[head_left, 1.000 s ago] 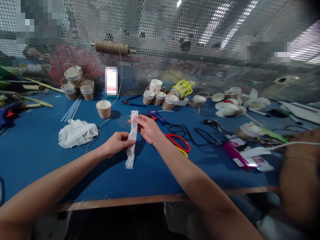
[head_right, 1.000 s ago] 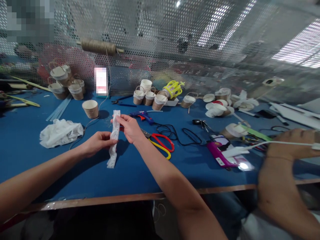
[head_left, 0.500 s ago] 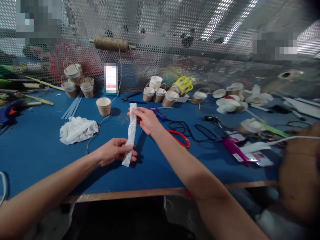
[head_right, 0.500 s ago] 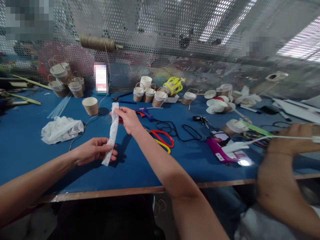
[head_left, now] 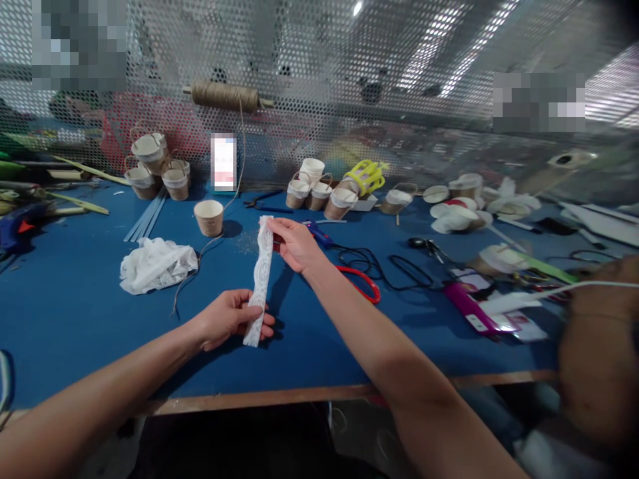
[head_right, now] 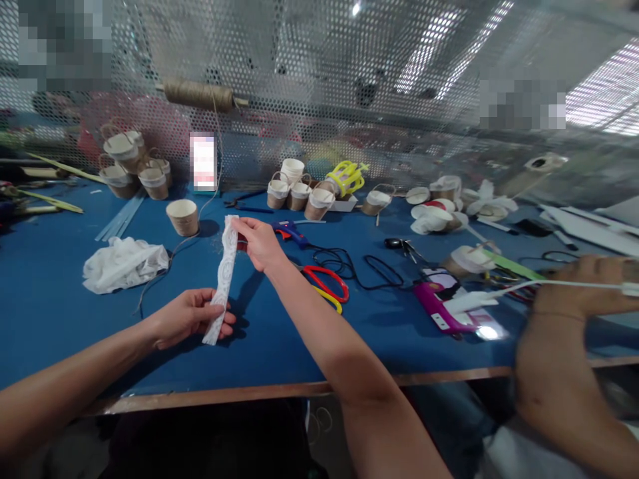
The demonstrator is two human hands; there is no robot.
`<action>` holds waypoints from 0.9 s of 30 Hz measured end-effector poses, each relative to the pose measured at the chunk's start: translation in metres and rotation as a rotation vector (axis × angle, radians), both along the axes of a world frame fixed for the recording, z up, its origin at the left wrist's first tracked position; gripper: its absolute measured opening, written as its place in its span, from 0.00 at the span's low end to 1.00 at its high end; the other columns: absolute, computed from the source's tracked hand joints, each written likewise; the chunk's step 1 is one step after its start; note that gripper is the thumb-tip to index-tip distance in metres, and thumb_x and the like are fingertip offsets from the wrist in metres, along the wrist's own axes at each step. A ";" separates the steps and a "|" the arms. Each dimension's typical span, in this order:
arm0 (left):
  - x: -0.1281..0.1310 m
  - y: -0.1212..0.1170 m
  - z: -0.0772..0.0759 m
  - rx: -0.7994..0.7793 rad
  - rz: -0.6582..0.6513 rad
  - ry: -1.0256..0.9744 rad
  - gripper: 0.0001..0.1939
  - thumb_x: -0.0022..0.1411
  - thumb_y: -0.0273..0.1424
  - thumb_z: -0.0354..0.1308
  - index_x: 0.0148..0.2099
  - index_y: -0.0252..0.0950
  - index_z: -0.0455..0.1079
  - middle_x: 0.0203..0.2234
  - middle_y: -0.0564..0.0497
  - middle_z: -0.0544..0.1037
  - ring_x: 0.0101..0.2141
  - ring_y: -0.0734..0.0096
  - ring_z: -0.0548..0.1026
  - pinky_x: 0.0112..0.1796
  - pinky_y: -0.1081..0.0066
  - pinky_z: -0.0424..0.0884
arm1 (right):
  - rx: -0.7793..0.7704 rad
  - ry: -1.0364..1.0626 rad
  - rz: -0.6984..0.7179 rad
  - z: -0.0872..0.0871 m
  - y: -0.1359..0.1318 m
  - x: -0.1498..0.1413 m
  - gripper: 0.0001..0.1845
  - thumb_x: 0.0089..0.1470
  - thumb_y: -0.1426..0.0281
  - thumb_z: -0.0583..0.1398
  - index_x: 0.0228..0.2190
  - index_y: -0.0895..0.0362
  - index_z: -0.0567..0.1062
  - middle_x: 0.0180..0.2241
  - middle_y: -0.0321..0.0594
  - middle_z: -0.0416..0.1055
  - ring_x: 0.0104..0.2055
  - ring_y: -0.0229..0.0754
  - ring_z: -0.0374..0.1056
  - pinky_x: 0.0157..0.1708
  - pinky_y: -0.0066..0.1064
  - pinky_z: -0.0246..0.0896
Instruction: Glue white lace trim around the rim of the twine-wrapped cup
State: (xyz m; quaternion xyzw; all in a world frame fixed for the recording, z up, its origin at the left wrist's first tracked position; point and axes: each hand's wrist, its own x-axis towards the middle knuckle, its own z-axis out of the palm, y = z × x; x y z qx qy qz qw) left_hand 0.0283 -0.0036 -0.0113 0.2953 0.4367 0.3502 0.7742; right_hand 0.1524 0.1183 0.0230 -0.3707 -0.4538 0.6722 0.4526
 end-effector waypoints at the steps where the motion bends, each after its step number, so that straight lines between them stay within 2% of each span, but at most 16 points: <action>1: 0.001 0.000 0.000 0.000 0.000 -0.002 0.10 0.51 0.26 0.63 0.32 0.30 0.64 0.25 0.47 0.77 0.24 0.70 0.77 0.31 0.67 0.72 | 0.000 0.003 0.001 0.000 0.000 0.000 0.09 0.37 0.67 0.66 0.19 0.58 0.71 0.18 0.32 0.69 0.22 0.33 0.64 0.25 0.27 0.59; 7: 0.003 -0.002 0.000 -0.002 0.015 0.004 0.09 0.52 0.25 0.62 0.34 0.29 0.64 0.26 0.45 0.77 0.25 0.69 0.77 0.31 0.68 0.72 | -0.007 0.025 0.006 0.000 0.001 0.001 0.14 0.33 0.62 0.67 0.19 0.58 0.72 0.17 0.31 0.69 0.20 0.33 0.63 0.22 0.27 0.59; 12: 0.002 -0.003 -0.003 0.007 0.018 -0.037 0.09 0.52 0.26 0.62 0.34 0.29 0.65 0.26 0.45 0.77 0.25 0.69 0.77 0.31 0.67 0.72 | -0.009 0.022 0.005 0.000 0.001 -0.001 0.14 0.32 0.63 0.68 0.18 0.58 0.71 0.17 0.31 0.69 0.20 0.33 0.63 0.22 0.27 0.59; 17: 0.003 -0.003 -0.002 0.000 0.026 -0.035 0.09 0.52 0.26 0.62 0.34 0.28 0.66 0.26 0.45 0.77 0.25 0.69 0.77 0.30 0.68 0.72 | 0.012 0.025 -0.056 -0.002 0.003 -0.003 0.15 0.30 0.63 0.69 0.17 0.58 0.70 0.16 0.29 0.67 0.20 0.32 0.63 0.21 0.26 0.59; 27: 0.003 -0.003 -0.003 0.006 0.041 -0.062 0.09 0.52 0.25 0.62 0.35 0.28 0.67 0.27 0.44 0.78 0.25 0.67 0.78 0.31 0.67 0.73 | 0.058 -0.012 -0.161 -0.011 0.008 -0.007 0.14 0.34 0.65 0.67 0.16 0.57 0.68 0.14 0.28 0.64 0.17 0.30 0.60 0.19 0.24 0.56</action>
